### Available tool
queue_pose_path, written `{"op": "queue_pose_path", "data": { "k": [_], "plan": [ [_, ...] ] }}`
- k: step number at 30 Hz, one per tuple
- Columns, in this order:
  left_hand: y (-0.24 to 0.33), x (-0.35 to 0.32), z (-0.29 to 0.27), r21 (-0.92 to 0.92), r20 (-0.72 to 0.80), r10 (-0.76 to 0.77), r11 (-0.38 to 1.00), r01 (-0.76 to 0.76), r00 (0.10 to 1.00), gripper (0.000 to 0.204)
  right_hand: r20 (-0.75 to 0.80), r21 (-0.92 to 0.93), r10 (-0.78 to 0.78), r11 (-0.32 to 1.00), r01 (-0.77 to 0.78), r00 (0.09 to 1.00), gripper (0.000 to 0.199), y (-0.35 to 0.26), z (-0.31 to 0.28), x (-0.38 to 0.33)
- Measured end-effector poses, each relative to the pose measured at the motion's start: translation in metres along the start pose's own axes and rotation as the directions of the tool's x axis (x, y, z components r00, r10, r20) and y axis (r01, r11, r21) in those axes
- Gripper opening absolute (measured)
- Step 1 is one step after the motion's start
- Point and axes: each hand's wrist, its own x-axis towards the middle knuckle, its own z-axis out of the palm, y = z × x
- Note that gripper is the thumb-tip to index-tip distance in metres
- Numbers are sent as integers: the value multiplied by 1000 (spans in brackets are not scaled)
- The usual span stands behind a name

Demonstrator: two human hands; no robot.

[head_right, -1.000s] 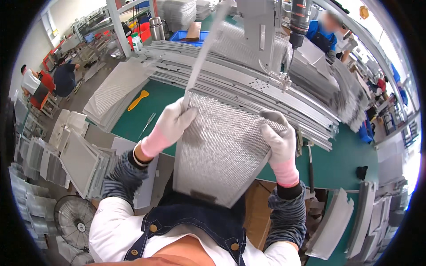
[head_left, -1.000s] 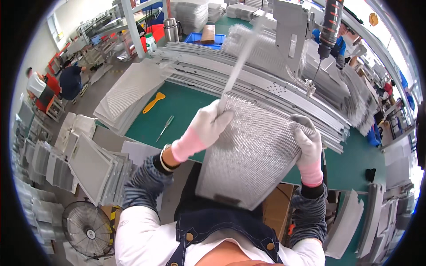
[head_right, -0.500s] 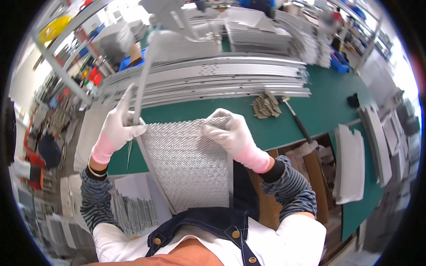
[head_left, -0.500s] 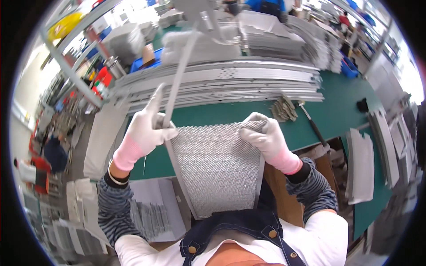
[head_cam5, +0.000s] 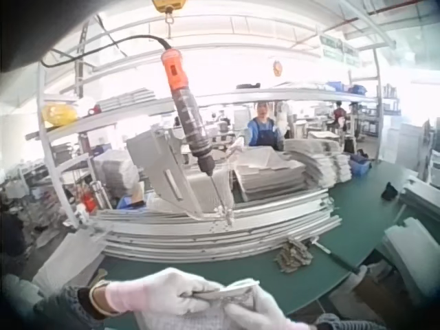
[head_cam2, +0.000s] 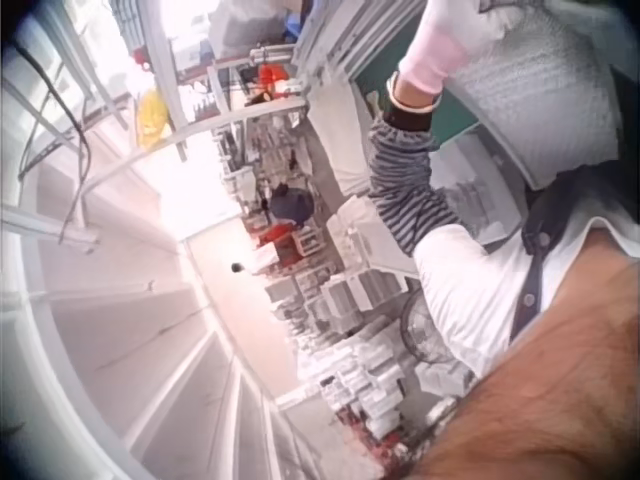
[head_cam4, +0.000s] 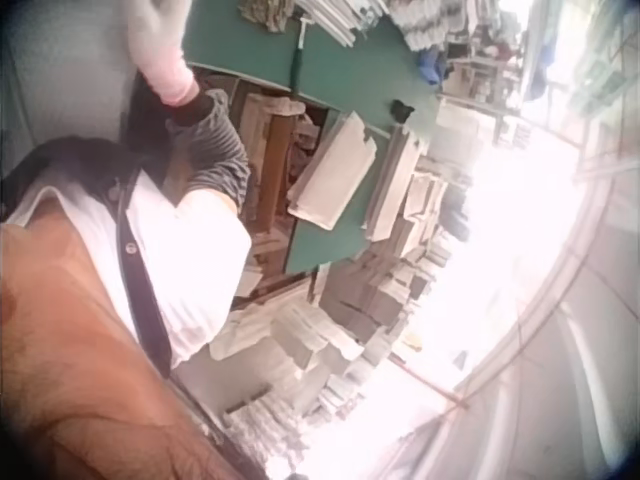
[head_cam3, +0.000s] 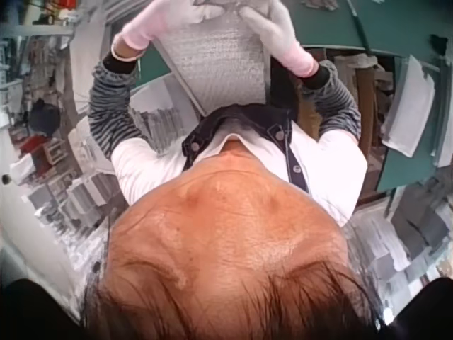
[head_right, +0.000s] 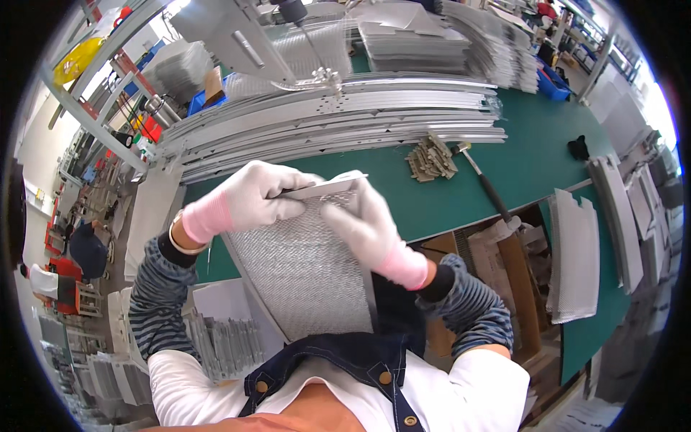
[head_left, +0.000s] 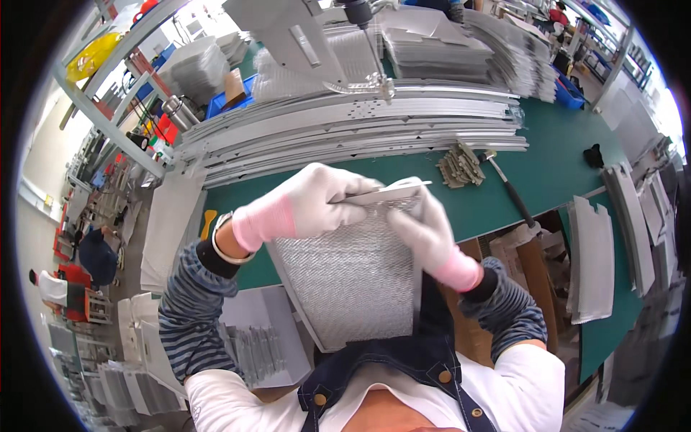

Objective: Assemble metal mesh filters by attaching frames and hardware at a factory workbench.

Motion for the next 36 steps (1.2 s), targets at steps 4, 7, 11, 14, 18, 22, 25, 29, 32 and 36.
{"op": "queue_pose_path", "data": {
  "k": [4, 7, 11, 14, 18, 22, 25, 29, 32, 36],
  "plan": [
    [-2, -13, 3, 26, -77, -323, 945, 326, 943, 25, -25, -343, -230, 916, 208, 973, 71, 29, -3, -15],
    [-2, -20, 3, 19, -133, -313, 948, 318, 941, 20, -93, -406, -194, 903, 140, 977, 80, 27, 6, -10],
    [-3, -17, 0, -43, -125, -339, 941, 337, 932, 23, -134, -644, -274, 755, 126, 952, 68, 35, 6, -8],
    [-5, -11, 2, -36, -135, -299, 954, 297, 945, 24, 101, -679, -492, 601, 421, 865, 72, 33, -11, -4],
    [0, 4, 1, -109, 8, -238, 965, 238, 971, 23, 34, -769, -455, 557, 314, 890, 65, 10, -24, -20],
    [4, 19, 7, -14, 153, -180, 983, 185, 972, 24, -99, -768, -525, 580, 270, 845, 55, 3, -25, -26],
    [-4, 14, 9, 121, 209, -68, 992, 43, 975, 27, -302, -540, -396, 821, 187, 867, 45, 2, -7, -23],
    [-15, -1, 7, 161, 179, -87, 985, 58, 980, 30, -211, -534, -220, 842, 76, 952, 30, 8, -9, -5],
    [-17, -21, -1, 83, 182, -108, 992, 94, 977, 36, -117, -553, -85, 833, 7, 989, 28, 6, 1, -2],
    [-43, -34, -20, -135, 246, 102, 988, -70, 964, 79, 139, -506, -399, 758, 412, 906, 30, 21, 8, 13]
  ]
}}
